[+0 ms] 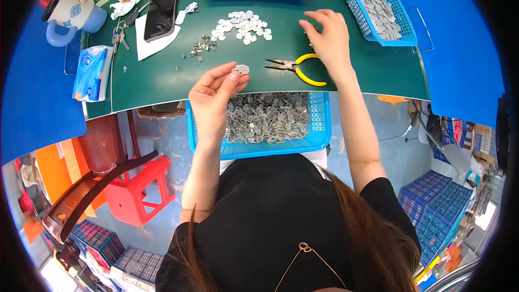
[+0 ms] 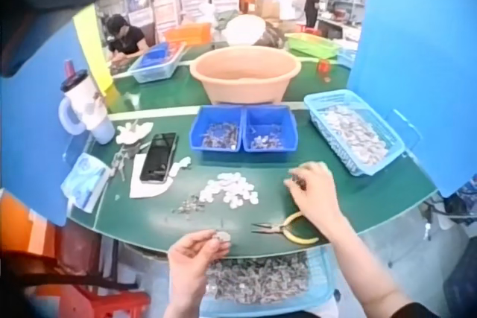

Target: Assembling small plastic toy wheels onto metal axles using pliers at a workbench.

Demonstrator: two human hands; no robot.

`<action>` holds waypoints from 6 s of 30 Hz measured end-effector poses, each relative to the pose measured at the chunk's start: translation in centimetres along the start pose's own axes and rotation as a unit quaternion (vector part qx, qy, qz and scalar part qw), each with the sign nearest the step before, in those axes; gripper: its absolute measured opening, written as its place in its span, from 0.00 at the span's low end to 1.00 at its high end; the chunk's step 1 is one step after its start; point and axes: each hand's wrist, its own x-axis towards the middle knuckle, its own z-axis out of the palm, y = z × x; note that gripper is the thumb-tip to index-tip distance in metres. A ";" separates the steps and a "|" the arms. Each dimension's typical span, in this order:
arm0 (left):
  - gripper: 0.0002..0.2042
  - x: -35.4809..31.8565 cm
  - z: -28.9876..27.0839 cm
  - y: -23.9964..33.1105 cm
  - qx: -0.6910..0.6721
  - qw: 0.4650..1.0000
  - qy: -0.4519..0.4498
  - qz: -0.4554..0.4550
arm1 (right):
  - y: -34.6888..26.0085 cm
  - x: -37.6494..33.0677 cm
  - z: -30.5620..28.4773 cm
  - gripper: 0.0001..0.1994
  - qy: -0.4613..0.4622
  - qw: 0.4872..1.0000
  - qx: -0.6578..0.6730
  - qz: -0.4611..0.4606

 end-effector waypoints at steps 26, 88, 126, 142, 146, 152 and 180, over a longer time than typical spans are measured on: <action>0.12 -0.4 -0.1 -0.4 0.026 0.999 -0.021 -0.006 | 3.1 2.1 0.6 0.06 -0.053 0.987 0.134 0.067; 0.08 -2.3 4.0 -1.7 -0.086 0.989 -0.017 0.118 | -11.5 -7.4 -1.5 0.02 0.038 0.708 0.661 0.246; 0.03 -2.4 1.6 -0.3 0.048 0.979 -0.002 0.198 | -4.8 -4.8 -8.4 0.25 -0.077 0.977 0.114 -0.160; 0.07 -2.7 1.3 -0.3 0.218 0.917 0.005 0.334 | -8.0 -1.6 -11.9 0.21 -0.064 0.911 0.013 -0.407; 0.07 -3.0 1.6 0.0 0.232 0.914 0.004 0.333 | -8.3 -1.5 -12.1 0.20 -0.051 0.898 -0.007 -0.438; 0.07 -3.2 1.6 -0.1 0.282 0.895 -0.008 0.346 | -8.5 -0.6 -12.7 0.19 -0.075 0.886 0.009 -0.458; 0.08 -3.7 1.3 0.4 0.033 0.978 -0.060 0.195 | -7.7 -0.7 -13.6 0.24 -0.133 0.924 0.060 -0.352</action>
